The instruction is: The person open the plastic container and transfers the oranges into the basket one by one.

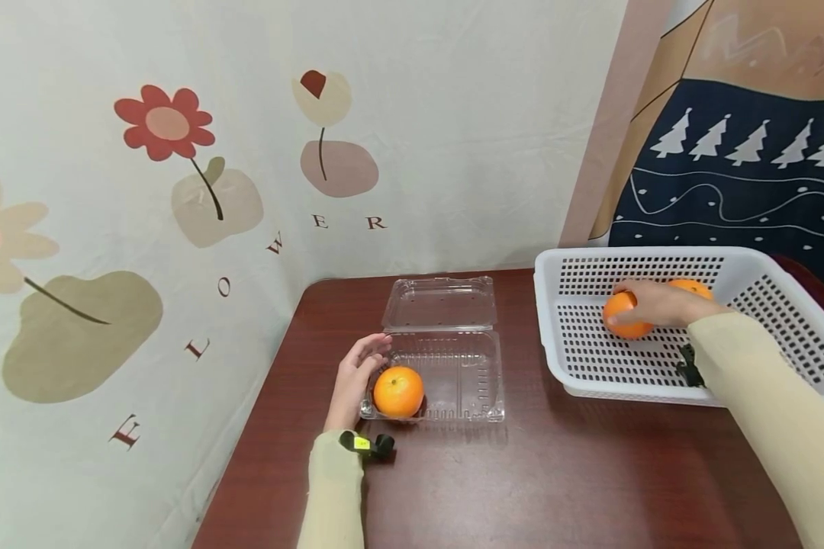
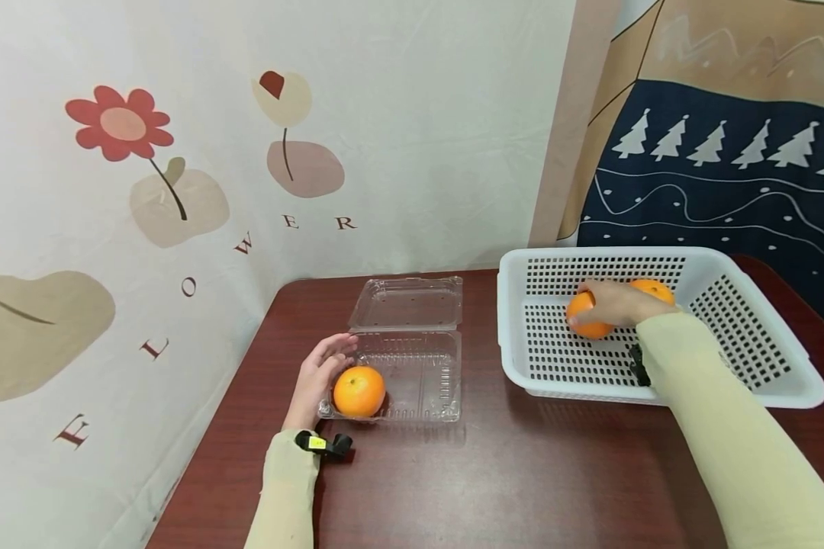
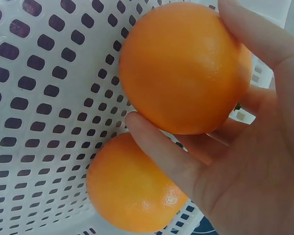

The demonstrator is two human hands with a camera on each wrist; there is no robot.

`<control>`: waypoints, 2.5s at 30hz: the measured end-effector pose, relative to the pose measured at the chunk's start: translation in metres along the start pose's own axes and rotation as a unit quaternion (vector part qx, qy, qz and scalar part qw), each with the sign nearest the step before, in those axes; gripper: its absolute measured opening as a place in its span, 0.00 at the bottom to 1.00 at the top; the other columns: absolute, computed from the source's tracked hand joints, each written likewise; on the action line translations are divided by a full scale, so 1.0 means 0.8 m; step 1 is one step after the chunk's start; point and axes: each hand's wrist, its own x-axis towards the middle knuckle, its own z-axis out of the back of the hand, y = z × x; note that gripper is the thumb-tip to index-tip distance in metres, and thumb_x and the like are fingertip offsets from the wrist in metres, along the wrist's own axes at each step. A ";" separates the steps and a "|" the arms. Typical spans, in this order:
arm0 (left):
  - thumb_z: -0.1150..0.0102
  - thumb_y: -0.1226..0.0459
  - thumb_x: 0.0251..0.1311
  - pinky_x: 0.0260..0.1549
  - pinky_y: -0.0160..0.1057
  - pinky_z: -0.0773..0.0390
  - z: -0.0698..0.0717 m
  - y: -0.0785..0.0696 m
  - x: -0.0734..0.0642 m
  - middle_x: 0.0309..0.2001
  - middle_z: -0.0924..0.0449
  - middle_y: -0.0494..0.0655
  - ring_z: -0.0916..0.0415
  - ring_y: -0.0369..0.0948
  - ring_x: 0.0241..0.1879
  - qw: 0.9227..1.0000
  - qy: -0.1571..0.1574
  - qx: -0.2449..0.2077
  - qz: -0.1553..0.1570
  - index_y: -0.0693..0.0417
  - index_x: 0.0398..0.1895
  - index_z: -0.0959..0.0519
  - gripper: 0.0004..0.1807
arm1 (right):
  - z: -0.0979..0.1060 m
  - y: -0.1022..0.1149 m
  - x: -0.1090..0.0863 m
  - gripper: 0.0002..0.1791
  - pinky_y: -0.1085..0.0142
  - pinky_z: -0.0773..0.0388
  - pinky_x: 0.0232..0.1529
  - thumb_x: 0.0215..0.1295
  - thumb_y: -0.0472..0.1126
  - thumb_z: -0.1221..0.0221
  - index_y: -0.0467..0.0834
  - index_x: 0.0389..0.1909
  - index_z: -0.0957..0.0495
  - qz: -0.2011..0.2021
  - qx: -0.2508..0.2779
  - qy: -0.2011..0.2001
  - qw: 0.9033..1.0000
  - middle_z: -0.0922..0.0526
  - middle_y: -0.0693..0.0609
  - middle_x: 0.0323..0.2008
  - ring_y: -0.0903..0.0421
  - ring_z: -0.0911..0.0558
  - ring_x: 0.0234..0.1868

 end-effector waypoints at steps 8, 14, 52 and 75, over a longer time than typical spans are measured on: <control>0.57 0.74 0.61 0.51 0.41 0.30 0.001 0.001 0.000 0.54 0.30 0.57 0.34 0.51 0.54 1.000 -0.001 -0.001 -0.001 0.63 0.54 0.32 0.17 | -0.001 0.002 0.000 0.40 0.50 0.31 0.38 0.53 0.59 0.43 0.35 0.59 0.39 0.002 -0.006 0.002 1.000 0.31 0.34 0.51 0.44 0.31 0.42; 0.57 0.74 0.61 0.50 0.38 0.30 0.000 -0.001 0.000 0.54 0.30 0.58 0.34 0.52 0.55 1.000 0.002 -0.002 -0.001 0.64 0.55 0.33 0.17 | 0.001 0.003 -0.002 0.41 0.46 0.32 0.40 0.54 0.59 0.44 0.35 0.60 0.40 0.004 0.001 0.005 1.000 0.34 0.33 0.53 0.42 0.33 0.44; 0.58 0.73 0.61 0.50 0.37 0.30 0.001 0.000 0.000 0.54 0.30 0.56 0.34 0.49 0.55 1.000 -0.002 0.009 0.010 0.62 0.54 0.32 0.17 | 0.021 -0.002 -0.006 0.41 0.41 0.37 0.49 0.58 0.63 0.51 0.31 0.59 0.40 0.019 0.019 -0.032 0.999 0.33 0.31 0.51 0.40 0.32 0.47; 0.57 0.72 0.62 0.50 0.36 0.30 0.001 0.004 0.001 0.54 0.29 0.55 0.34 0.49 0.55 1.000 -0.001 0.012 0.010 0.59 0.55 0.31 0.17 | 0.039 0.044 -0.027 0.33 0.40 0.38 0.51 0.60 0.59 0.50 0.38 0.57 0.34 0.055 -0.012 -0.099 0.993 0.32 0.36 0.54 0.40 0.32 0.52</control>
